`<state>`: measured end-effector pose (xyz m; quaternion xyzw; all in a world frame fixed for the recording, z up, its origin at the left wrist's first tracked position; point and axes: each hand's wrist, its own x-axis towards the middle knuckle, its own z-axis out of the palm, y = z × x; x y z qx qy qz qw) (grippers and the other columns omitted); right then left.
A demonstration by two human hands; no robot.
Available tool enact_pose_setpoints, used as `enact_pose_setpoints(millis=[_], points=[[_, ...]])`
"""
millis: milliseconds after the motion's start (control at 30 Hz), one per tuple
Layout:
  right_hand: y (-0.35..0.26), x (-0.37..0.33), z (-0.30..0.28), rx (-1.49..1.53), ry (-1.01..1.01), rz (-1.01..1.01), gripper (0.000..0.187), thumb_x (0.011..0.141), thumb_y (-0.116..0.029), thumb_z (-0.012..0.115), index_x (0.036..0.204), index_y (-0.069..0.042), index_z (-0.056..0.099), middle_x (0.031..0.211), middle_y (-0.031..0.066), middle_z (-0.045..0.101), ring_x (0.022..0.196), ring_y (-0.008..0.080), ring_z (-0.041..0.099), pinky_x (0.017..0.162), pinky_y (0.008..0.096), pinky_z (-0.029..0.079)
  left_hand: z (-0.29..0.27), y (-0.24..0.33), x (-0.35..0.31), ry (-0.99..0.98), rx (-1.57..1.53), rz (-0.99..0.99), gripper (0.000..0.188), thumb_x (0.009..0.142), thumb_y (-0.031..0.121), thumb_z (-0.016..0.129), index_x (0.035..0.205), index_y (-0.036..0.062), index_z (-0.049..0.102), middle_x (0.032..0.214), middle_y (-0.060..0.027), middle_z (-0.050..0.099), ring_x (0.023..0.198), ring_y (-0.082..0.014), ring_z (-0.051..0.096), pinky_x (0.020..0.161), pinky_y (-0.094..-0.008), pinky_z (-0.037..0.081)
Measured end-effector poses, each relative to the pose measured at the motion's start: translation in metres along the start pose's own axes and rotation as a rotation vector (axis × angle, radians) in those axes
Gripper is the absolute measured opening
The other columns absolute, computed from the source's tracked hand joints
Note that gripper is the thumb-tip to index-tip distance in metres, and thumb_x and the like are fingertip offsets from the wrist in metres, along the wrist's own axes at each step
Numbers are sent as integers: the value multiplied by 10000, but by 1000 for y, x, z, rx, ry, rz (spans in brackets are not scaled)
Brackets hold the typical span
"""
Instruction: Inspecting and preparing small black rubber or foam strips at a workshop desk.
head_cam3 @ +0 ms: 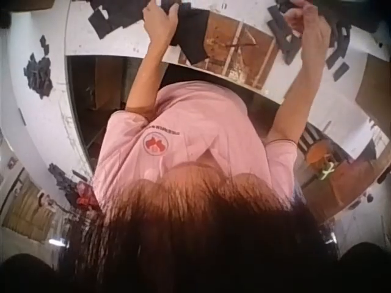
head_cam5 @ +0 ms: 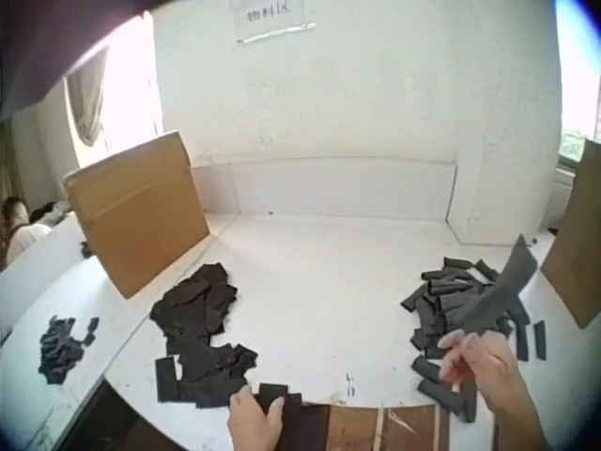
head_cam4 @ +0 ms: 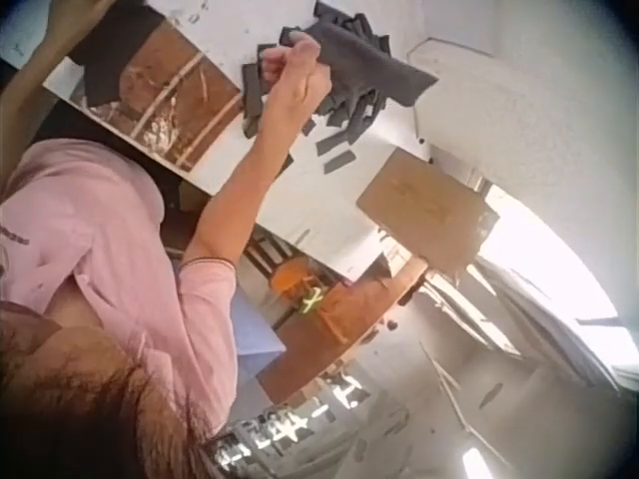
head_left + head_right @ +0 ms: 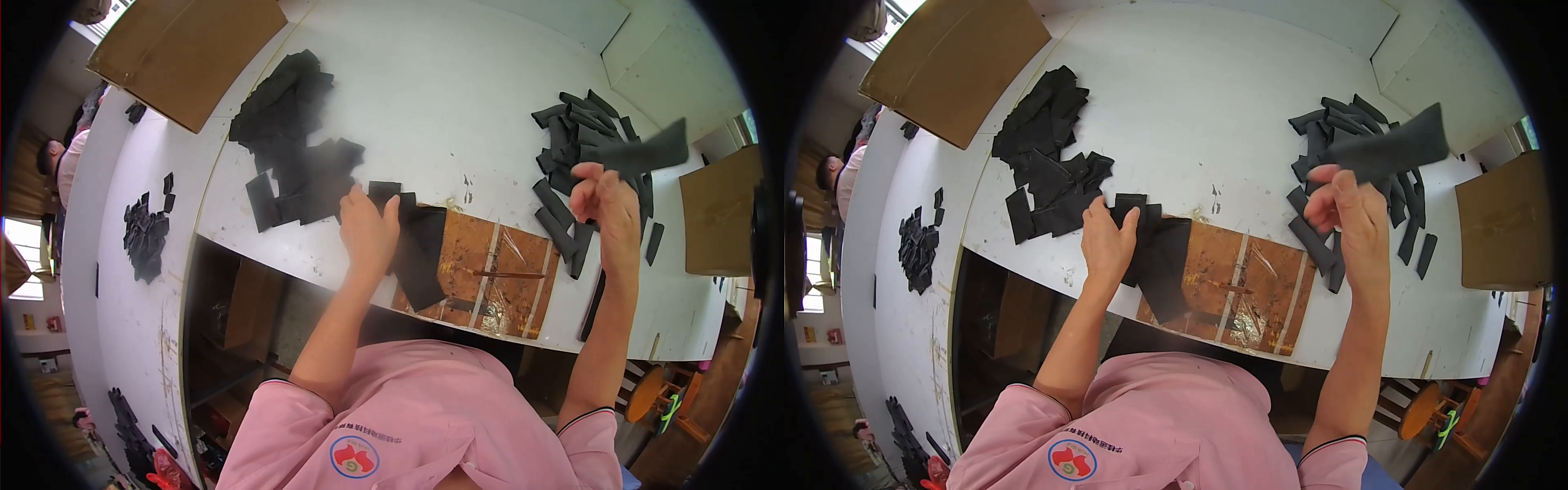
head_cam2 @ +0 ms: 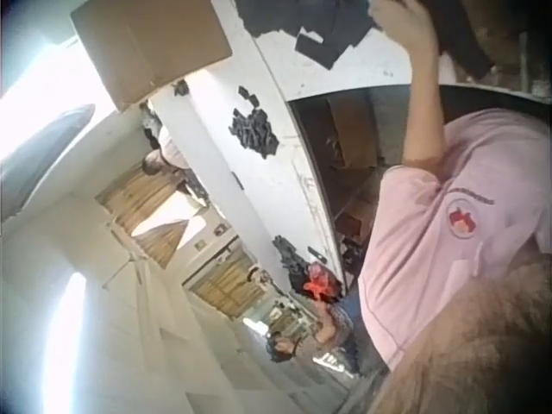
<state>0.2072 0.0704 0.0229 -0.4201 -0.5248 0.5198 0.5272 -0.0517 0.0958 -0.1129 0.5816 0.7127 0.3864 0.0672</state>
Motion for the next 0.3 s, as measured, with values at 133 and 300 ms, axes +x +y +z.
enact_pose_setpoints(millis=[133, 300], points=[[29, -39, 13, -463, 387, 14, 363, 905, -310, 389, 866, 13, 549, 557, 13, 486, 499, 55, 429, 469, 182, 318, 16, -37, 8, -231, 169, -80, 182, 713, 125, 643, 811, -7, 565, 756, -142, 550, 664, -276, 536, 639, -338, 439], [56, -97, 65, -498, 2, 141, 177, 836, -200, 555, 884, -31, 576, 698, 57, 611, 593, 194, 585, 596, 239, 462, -11, -9, 17, -103, -330, 35, 115, 725, 91, 642, 711, 8, 563, 715, -106, 591, 661, -188, 557, 607, -325, 428]])
